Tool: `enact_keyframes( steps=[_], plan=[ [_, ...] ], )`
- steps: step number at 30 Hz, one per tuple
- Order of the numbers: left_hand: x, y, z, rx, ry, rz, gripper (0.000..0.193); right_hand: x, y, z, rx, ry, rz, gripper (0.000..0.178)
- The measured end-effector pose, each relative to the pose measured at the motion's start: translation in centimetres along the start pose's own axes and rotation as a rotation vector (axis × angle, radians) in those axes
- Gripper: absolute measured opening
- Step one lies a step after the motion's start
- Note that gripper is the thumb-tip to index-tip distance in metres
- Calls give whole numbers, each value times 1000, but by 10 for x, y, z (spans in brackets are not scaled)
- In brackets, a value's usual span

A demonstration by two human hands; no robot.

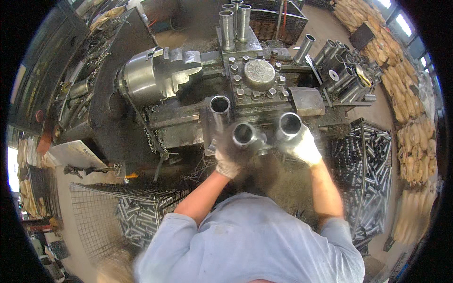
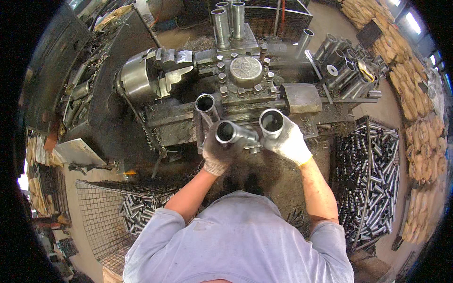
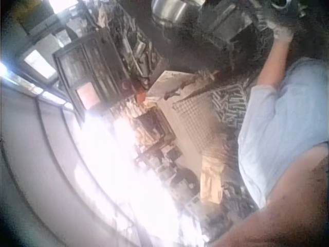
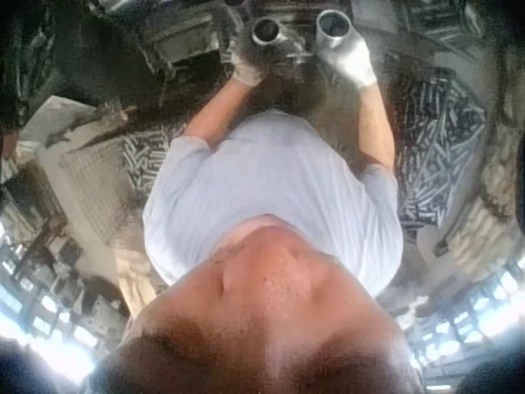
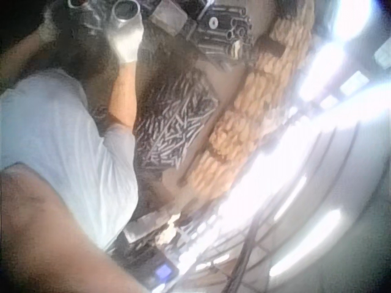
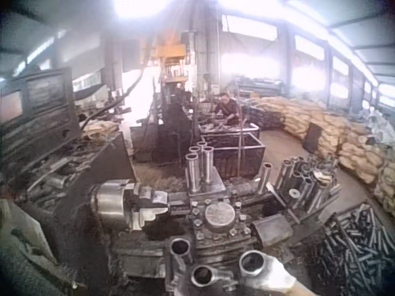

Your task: The person operates a metal turning machine, repeatedly loading cylindrical metal parts into the chuck, securing them, and removing finished parts. The person places the finished parts into a wire basket nearby.

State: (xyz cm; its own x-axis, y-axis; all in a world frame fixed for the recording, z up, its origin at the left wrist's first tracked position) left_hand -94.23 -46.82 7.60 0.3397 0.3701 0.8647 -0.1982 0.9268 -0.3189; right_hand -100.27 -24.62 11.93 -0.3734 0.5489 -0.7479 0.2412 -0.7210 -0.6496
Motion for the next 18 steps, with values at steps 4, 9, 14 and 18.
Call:
enact_keyframes(
  steps=[4,9,14,18],
  plan=[
    [-18,-67,-47,104,-198,-217,79,11,34,21,-114,14,54,58],
    [-67,-106,-101,302,-714,-1173,68,19,58,-2,-428,199,-337,44],
    [-98,-117,-102,363,-689,-1476,80,-57,144,-8,-330,-345,-430,36],
    [-115,-129,-96,300,-634,-1388,78,-57,205,30,-408,-311,-591,34]
  ],
)
Point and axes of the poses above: each hand's wrist, its own z-axis towards the middle knuckle, its own y-axis out of the palm, x = y × z, the point moved 6 cm from there along z, towards the middle knuckle, and after that the axes turned 8 degrees about -x, right-handed, at the moved point
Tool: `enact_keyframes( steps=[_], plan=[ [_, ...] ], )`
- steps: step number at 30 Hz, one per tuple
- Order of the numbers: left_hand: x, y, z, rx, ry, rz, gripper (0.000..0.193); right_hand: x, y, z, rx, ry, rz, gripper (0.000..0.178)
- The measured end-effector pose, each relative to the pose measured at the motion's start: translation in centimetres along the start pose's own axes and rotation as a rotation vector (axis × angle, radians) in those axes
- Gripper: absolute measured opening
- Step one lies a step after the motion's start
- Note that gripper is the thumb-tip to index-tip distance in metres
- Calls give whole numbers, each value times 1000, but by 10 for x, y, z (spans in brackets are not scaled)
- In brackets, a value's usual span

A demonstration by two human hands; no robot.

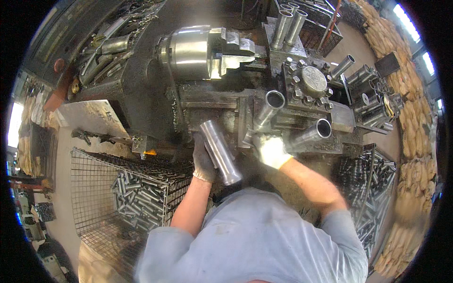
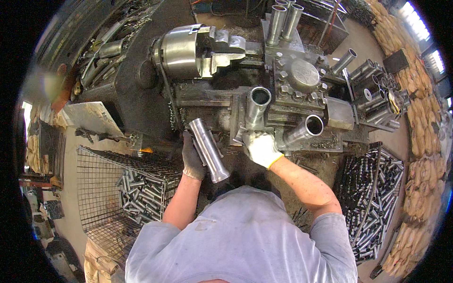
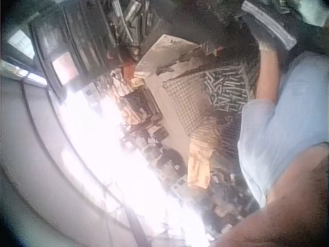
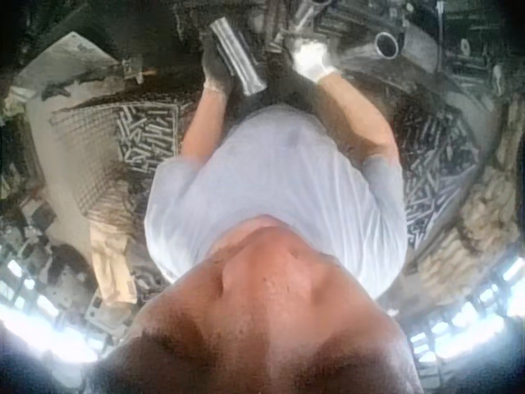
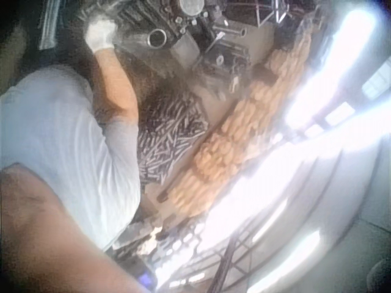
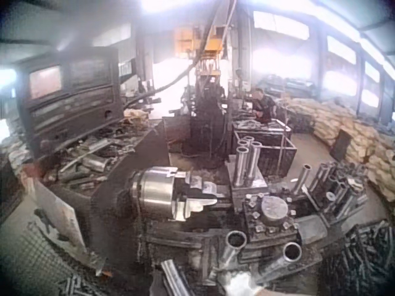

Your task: The person operates a metal turning machine, repeatedly loading cylindrical metal parts into the chuck, securing them, and removing finished parts. The person places the finished parts into a wire basket nearby.

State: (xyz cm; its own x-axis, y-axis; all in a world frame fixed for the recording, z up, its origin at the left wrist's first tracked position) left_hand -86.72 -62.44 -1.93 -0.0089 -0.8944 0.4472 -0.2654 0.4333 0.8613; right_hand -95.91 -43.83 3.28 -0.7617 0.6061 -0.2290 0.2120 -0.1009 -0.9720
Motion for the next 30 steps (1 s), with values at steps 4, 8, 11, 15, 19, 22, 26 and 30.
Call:
enact_keyframes(
  steps=[4,8,11,15,19,22,26,30],
  plan=[
    [17,6,10,42,29,78,76,14,-31,9,-40,44,634,42],
    [13,64,11,-145,105,-101,74,-16,-69,30,-243,61,940,54],
    [10,96,5,-46,161,278,76,-36,-75,34,-352,343,1153,89],
    [29,111,24,-396,245,129,77,-30,-141,21,-386,219,927,90],
    [46,39,63,-212,196,152,57,7,-266,46,57,-313,303,78],
    [47,-11,50,-21,328,538,44,73,-297,117,224,-245,-216,61],
    [38,-62,-13,337,449,842,45,169,-246,208,-125,-51,-660,38],
    [26,-131,-76,619,369,338,45,199,-182,243,-445,-48,-243,60]
  ],
)
Point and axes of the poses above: each hand's wrist, its own z-axis towards the middle knuckle, its own y-axis out of the palm, x = y × z, the point moved 6 cm from there along z, towards the middle knuckle, and after that the axes turned 8 degrees about -x, right-handed, at the moved point
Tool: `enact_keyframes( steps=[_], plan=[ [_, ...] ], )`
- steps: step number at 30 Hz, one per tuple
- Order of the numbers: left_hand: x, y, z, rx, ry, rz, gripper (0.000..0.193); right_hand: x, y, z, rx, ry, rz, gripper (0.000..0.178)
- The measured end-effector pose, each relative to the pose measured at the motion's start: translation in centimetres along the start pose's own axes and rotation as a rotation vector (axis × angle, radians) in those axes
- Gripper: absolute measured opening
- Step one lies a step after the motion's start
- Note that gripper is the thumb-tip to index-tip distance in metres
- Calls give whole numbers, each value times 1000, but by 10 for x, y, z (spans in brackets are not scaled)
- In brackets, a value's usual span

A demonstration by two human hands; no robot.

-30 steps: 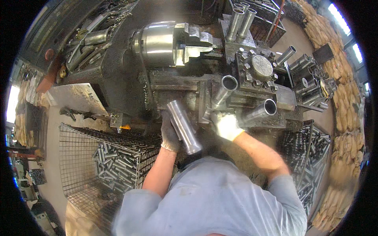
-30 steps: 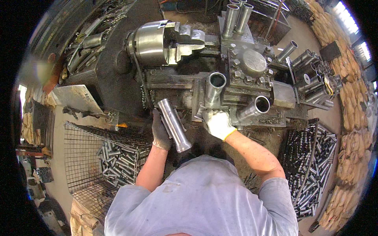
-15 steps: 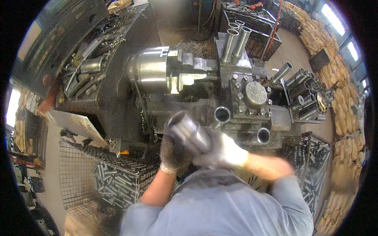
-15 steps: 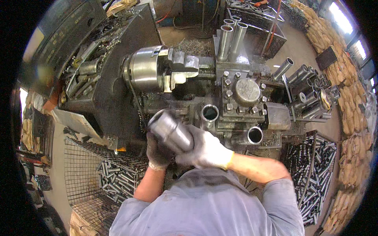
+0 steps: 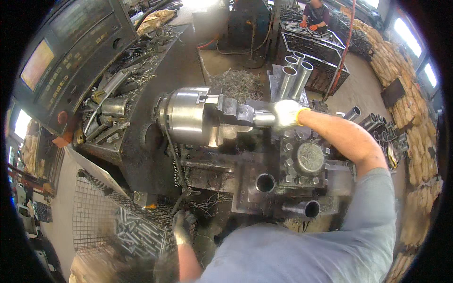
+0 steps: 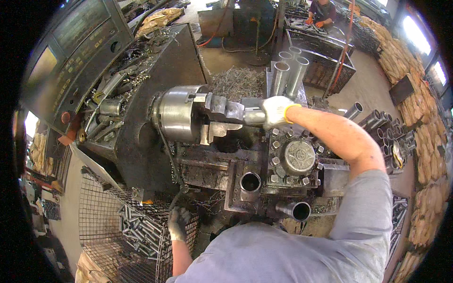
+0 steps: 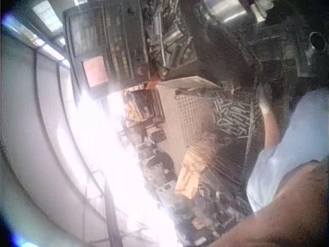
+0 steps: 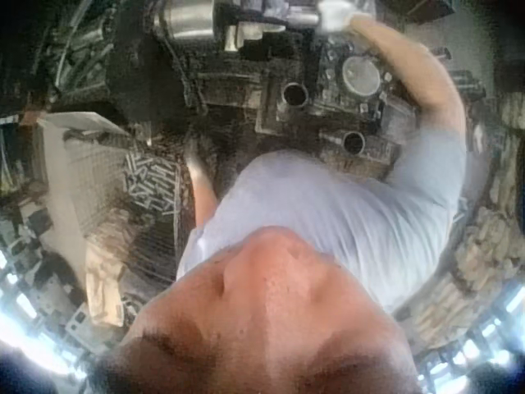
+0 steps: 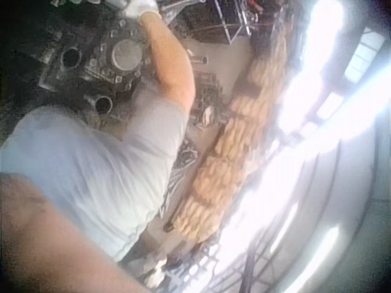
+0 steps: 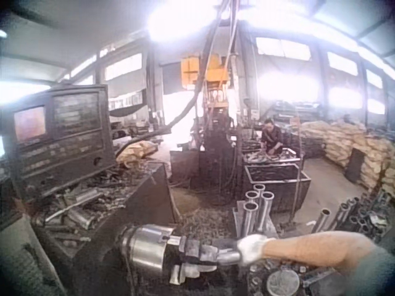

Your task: The person operates a metal turning machine, repeatedly loading cylindrical metal parts into the chuck, securing them, and removing finished parts. The person places the finished parts into a wire basket nearby.

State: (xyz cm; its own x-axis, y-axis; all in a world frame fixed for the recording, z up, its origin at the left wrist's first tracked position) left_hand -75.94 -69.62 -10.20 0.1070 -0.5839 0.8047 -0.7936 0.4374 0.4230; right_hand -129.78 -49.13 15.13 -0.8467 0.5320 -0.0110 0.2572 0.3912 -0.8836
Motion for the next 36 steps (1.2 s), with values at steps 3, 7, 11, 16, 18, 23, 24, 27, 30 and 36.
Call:
enact_keyframes(
  steps=[3,7,11,16,18,23,24,27,30,36],
  plan=[
    [11,-51,17,69,111,-96,29,-14,23,19,-118,26,145,58],
    [44,-101,48,207,169,-123,32,-20,16,23,23,-32,140,56],
    [77,-104,60,320,155,-126,49,-8,15,23,-113,-156,174,56],
    [98,-93,55,415,-42,-259,54,-2,16,37,-167,9,283,57],
    [102,-88,59,246,-86,-310,51,-18,9,37,-65,-89,347,72],
    [104,-117,79,322,99,-34,41,-13,-14,-29,155,57,257,82],
    [102,-123,80,407,115,67,39,-13,-25,-64,389,0,292,71],
    [103,-108,72,262,119,-23,41,-5,-29,-167,759,53,521,59],
    [177,-64,17,719,367,1028,51,-9,11,-257,983,362,755,41],
    [373,165,-49,323,1481,1510,30,-28,129,-336,1151,493,1070,34]
  ],
)
Point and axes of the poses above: each hand's wrist, its own z-axis towards the middle knuckle, its own y-axis out of the palm, x = y × z, the point moved 6 cm from there along z, towards the middle knuckle, and after that the axes turned 8 degrees about -x, right-handed, at the moved point
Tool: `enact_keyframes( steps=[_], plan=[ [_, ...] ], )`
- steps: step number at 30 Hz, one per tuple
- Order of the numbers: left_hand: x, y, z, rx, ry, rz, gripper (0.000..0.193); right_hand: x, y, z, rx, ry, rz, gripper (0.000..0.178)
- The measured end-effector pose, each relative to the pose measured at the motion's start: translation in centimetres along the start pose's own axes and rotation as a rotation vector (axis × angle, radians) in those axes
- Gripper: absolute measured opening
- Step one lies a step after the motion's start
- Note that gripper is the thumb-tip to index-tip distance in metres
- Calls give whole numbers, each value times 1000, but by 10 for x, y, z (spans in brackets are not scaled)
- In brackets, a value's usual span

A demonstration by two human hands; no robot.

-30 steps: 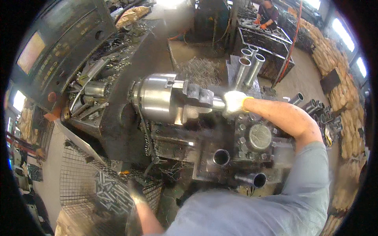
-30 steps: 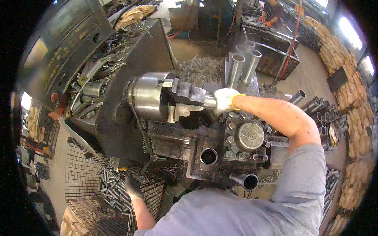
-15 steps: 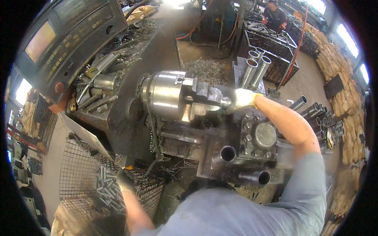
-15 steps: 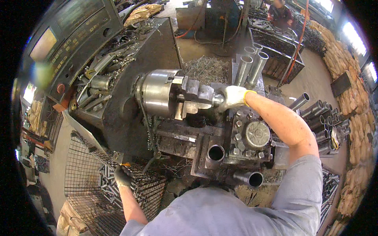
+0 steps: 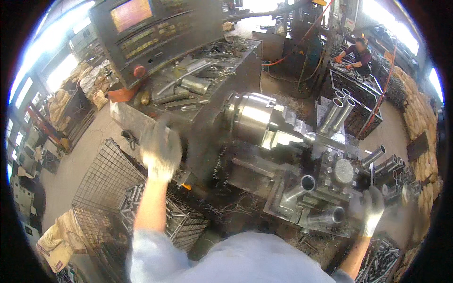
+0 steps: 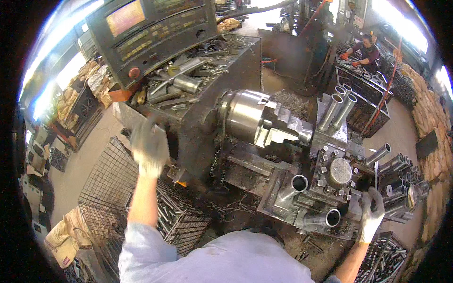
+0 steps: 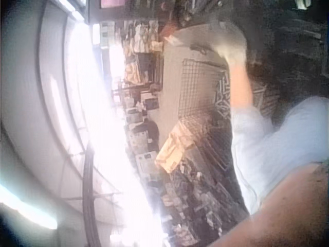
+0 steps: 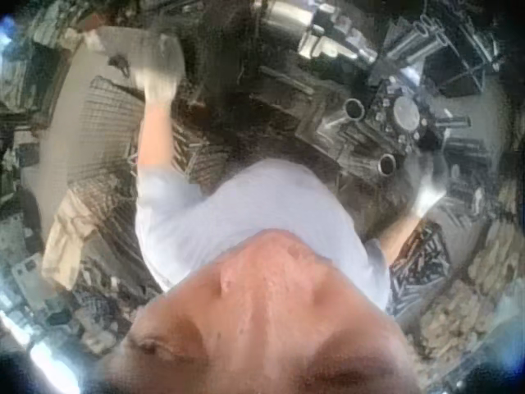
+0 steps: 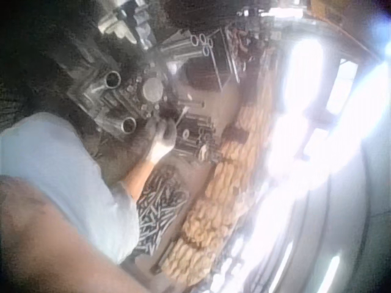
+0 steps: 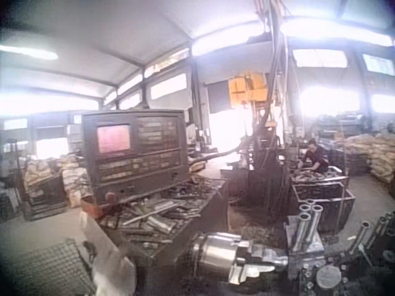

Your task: The person operates a metal turning machine, repeatedly loading cylindrical metal parts into the chuck, securing them, and removing finished parts. The person places the finished parts into a wire basket nearby.

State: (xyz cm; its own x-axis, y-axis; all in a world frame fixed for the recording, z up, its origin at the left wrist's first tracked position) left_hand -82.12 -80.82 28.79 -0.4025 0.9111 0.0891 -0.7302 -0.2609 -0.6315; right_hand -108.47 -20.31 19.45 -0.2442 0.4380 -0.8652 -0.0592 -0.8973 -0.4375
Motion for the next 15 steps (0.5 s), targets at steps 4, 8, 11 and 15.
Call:
enact_keyframes(
  steps=[4,8,11,15],
  plan=[
    [-53,61,146,-163,-186,198,66,24,-4,-48,-55,-85,-374,34],
    [-97,98,191,-618,-456,314,77,15,-26,-97,-15,-48,-282,30],
    [-39,65,176,-337,-255,177,76,12,-31,-123,-43,52,-222,28],
    [78,16,9,0,95,-367,37,25,-20,-138,-151,11,-248,31]
  ],
)
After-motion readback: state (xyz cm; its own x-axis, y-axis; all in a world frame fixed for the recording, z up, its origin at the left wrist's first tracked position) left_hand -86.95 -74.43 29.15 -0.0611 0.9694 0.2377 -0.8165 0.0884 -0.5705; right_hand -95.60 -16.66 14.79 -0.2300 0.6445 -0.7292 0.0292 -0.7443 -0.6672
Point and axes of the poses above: each hand's wrist, its own z-axis towards the middle knuckle, its own y-axis out of the palm, x = y × z, the point moved 6 cm from there along z, towards the middle knuckle, and after that the axes turned 8 degrees about -x, right-handed, at the moved point
